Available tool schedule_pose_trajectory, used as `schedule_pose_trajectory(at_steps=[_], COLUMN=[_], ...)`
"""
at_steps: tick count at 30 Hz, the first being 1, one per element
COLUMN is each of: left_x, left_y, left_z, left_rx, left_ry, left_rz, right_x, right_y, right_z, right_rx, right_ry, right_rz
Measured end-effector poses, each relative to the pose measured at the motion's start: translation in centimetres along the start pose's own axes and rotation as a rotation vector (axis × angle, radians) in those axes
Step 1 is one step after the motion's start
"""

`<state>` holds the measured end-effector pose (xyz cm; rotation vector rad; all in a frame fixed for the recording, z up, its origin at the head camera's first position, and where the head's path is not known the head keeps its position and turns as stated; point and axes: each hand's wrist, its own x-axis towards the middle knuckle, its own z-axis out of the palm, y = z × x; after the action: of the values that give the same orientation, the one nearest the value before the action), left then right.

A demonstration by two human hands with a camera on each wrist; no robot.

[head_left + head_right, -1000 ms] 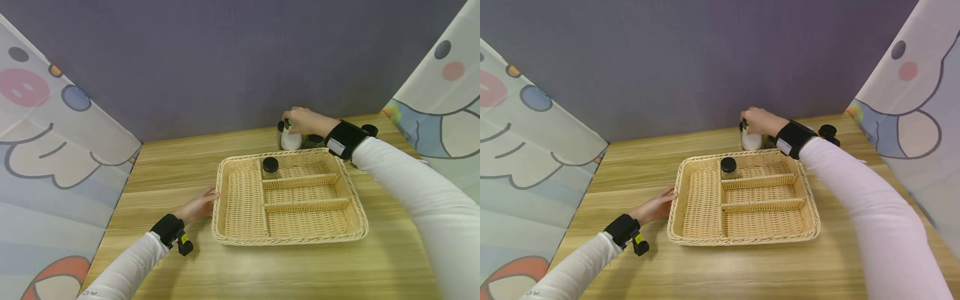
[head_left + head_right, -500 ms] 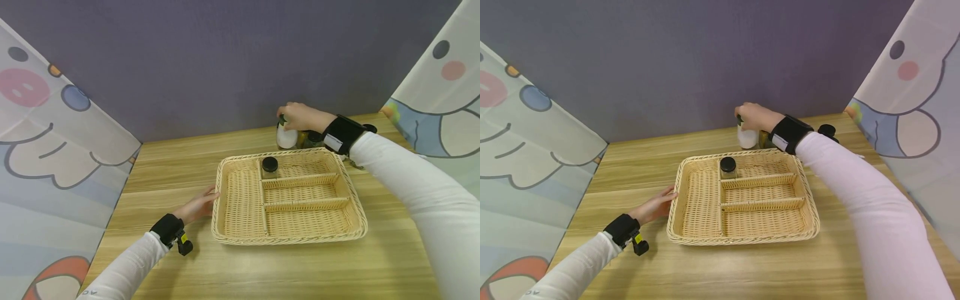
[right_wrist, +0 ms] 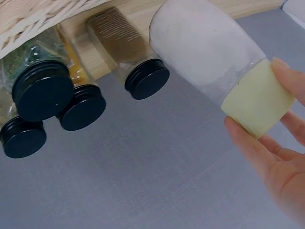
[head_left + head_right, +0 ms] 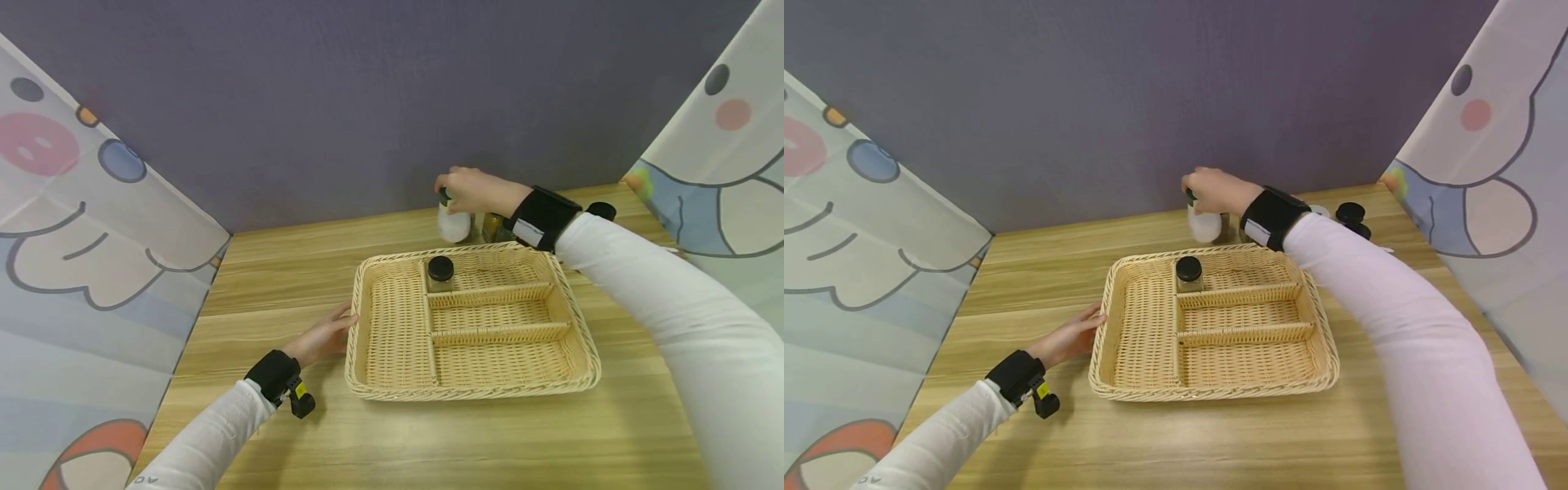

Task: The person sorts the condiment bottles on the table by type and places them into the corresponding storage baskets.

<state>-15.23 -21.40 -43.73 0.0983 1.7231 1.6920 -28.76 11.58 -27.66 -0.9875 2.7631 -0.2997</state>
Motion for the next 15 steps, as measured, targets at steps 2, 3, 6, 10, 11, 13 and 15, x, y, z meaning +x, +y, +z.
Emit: schedule_pose_trajectory(at_steps=[2, 3, 6, 10, 11, 13, 15], left_x=[0.0, 0.0, -0.1, 0.0, 0.0, 0.0, 0.0], left_y=[0.0, 0.0, 0.0, -0.1, -0.1, -0.1, -0.1], left_z=[0.0, 0.0, -0.1, -0.2, -0.2, -0.2, -0.2], left_rx=[0.001, 0.002, 0.002, 0.007, 0.007, 0.008, 0.009], left_ry=[-0.001, -0.002, 0.001, 0.006, 0.005, 0.003, -0.003], left_rz=[0.000, 0.000, -0.001, -0.004, -0.004, -0.006, -0.005], right_x=[0.2, 0.2, 0.4, 0.8, 0.9, 1.0, 1.2], right_y=[-0.3, -0.5, -1.2, -2.2, -2.5, -3.0, -3.4], right_z=[0.0, 0.0, 0.1, 0.1, 0.1, 0.1, 0.2], right_rx=[0.008, 0.012, 0.020, 0.021, 0.020, 0.018, 0.018], right_ry=[-0.001, 0.004, 0.019, 0.028, 0.025, 0.022, 0.016], right_rz=[-0.002, -0.006, -0.019, -0.041, -0.045, -0.058, -0.067])
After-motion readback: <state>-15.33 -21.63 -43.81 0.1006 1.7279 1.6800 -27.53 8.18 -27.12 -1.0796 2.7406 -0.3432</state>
